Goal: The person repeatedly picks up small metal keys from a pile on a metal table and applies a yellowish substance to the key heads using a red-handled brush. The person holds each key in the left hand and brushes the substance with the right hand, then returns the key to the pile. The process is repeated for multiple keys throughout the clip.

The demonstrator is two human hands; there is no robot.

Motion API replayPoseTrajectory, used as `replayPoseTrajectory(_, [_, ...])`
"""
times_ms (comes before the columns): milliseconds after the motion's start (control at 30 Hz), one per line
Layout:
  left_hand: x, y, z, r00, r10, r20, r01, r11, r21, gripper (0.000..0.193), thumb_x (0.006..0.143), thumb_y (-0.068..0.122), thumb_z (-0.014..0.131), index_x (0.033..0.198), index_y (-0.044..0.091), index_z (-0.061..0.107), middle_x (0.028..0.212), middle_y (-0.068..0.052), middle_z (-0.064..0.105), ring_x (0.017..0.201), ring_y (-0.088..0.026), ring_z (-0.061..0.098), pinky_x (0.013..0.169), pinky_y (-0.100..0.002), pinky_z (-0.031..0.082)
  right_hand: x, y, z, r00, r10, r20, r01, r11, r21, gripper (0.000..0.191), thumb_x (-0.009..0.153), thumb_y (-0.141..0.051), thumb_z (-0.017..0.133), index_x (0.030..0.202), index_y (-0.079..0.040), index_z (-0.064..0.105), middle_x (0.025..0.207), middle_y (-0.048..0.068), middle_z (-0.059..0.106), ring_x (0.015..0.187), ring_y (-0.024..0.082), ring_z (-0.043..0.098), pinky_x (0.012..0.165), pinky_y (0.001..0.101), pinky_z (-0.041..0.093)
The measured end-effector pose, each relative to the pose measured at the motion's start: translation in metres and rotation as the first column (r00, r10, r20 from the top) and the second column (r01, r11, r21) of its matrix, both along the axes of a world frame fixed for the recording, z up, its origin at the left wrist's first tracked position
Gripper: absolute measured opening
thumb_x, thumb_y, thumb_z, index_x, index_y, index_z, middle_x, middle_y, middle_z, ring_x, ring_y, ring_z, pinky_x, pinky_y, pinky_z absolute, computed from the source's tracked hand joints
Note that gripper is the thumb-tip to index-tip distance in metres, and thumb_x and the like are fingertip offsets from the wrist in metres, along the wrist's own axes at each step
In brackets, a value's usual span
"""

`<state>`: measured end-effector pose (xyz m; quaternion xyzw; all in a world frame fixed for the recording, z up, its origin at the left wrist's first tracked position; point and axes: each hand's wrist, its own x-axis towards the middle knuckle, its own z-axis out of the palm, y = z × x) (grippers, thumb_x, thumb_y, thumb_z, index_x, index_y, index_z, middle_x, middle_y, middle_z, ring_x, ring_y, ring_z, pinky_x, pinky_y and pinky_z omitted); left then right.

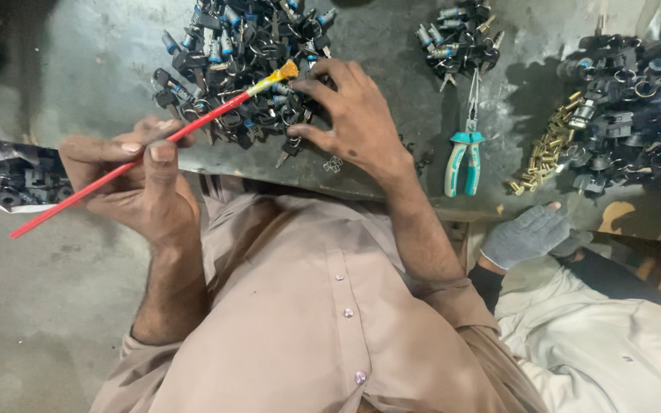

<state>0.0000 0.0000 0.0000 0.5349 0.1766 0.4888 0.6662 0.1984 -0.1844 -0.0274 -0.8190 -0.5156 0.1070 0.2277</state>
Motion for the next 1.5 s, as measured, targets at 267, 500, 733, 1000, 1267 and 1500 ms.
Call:
replayPoseTrajectory(267, [-0.003, -0.013, 0.0, 1.0, -0.01, 0.023, 0.011, 0.999, -0.035, 0.036, 0.101, 0.014, 0.085, 0.107, 0.006, 0.05, 0.087, -0.008, 0.066, 0.085, -0.024, 0.074, 0.078, -0.043, 0.065, -0.016, 0.007, 0.005, 0.988, -0.153, -0.03, 0.156, 0.977, 0.147, 0.031, 0.086, -0.021, 0.08, 0.115, -0.012, 0.072, 0.113, 0.006, 0.072, 0.097, 0.025, 0.067, 0.086, 0.0393, 0.056])
replayPoseTrajectory(500, [-0.007, -0.021, -0.003, 0.996, -0.074, 0.054, 0.079, 0.991, -0.105, 0.036, 0.104, 0.008, 0.084, 0.113, 0.007, 0.049, 0.093, -0.012, 0.069, 0.091, -0.024, 0.074, 0.081, -0.042, 0.064, -0.013, -0.019, -0.004, 0.635, -0.18, -0.751, 0.466, 0.865, 0.187, 0.02, 0.095, -0.009, 0.072, 0.114, -0.003, 0.071, 0.106, 0.005, 0.073, 0.098, 0.013, 0.071, 0.09, 0.0273, 0.059])
replayPoseTrajectory(733, [0.014, -0.038, -0.002, 0.991, -0.124, 0.052, 0.131, 0.978, -0.16, 0.034, 0.104, 0.003, 0.081, 0.112, 0.006, 0.049, 0.098, -0.014, 0.07, 0.096, -0.025, 0.074, 0.083, -0.04, 0.064, -0.056, -0.044, 0.033, 0.421, -0.028, -0.906, 0.485, 0.852, 0.198, 0.025, 0.091, -0.009, 0.079, 0.113, 0.0, 0.075, 0.114, 0.007, 0.071, 0.105, 0.014, 0.067, 0.093, 0.0257, 0.056])
replayPoseTrajectory(1000, [0.051, -0.067, 0.015, 0.942, -0.3, 0.153, 0.329, 0.917, -0.226, 0.029, 0.104, 0.004, 0.076, 0.111, 0.005, 0.048, 0.096, -0.015, 0.071, 0.097, -0.023, 0.075, 0.089, -0.038, 0.062, -0.086, -0.045, 0.074, 0.923, -0.053, -0.381, 0.253, 0.83, 0.498, 0.023, 0.07, -0.005, 0.085, 0.089, -0.001, 0.073, 0.106, 0.017, 0.067, 0.114, 0.036, 0.06, 0.102, 0.0429, 0.05])
replayPoseTrajectory(1267, [0.054, -0.087, 0.022, 0.885, -0.429, 0.18, 0.465, 0.833, -0.3, 0.031, 0.105, 0.008, 0.078, 0.112, 0.004, 0.048, 0.097, -0.016, 0.072, 0.097, -0.022, 0.075, 0.081, -0.038, 0.065, -0.083, -0.065, 0.064, 0.894, 0.096, -0.437, 0.161, 0.843, 0.513, 0.022, 0.08, -0.003, 0.088, 0.094, -0.002, 0.07, 0.101, 0.008, 0.074, 0.102, 0.026, 0.073, 0.093, 0.0366, 0.059])
replayPoseTrajectory(1500, [0.04, -0.079, 0.002, 0.929, -0.353, 0.112, 0.366, 0.826, -0.428, 0.024, 0.103, 0.003, 0.078, 0.112, -0.001, 0.056, 0.103, -0.018, 0.07, 0.097, -0.026, 0.074, 0.082, -0.041, 0.064, -0.07, -0.096, 0.038, 0.806, -0.044, -0.59, 0.515, 0.543, 0.664, 0.02, 0.081, 0.0, 0.084, 0.093, 0.003, 0.069, 0.098, 0.012, 0.067, 0.091, 0.022, 0.074, 0.074, 0.0322, 0.068])
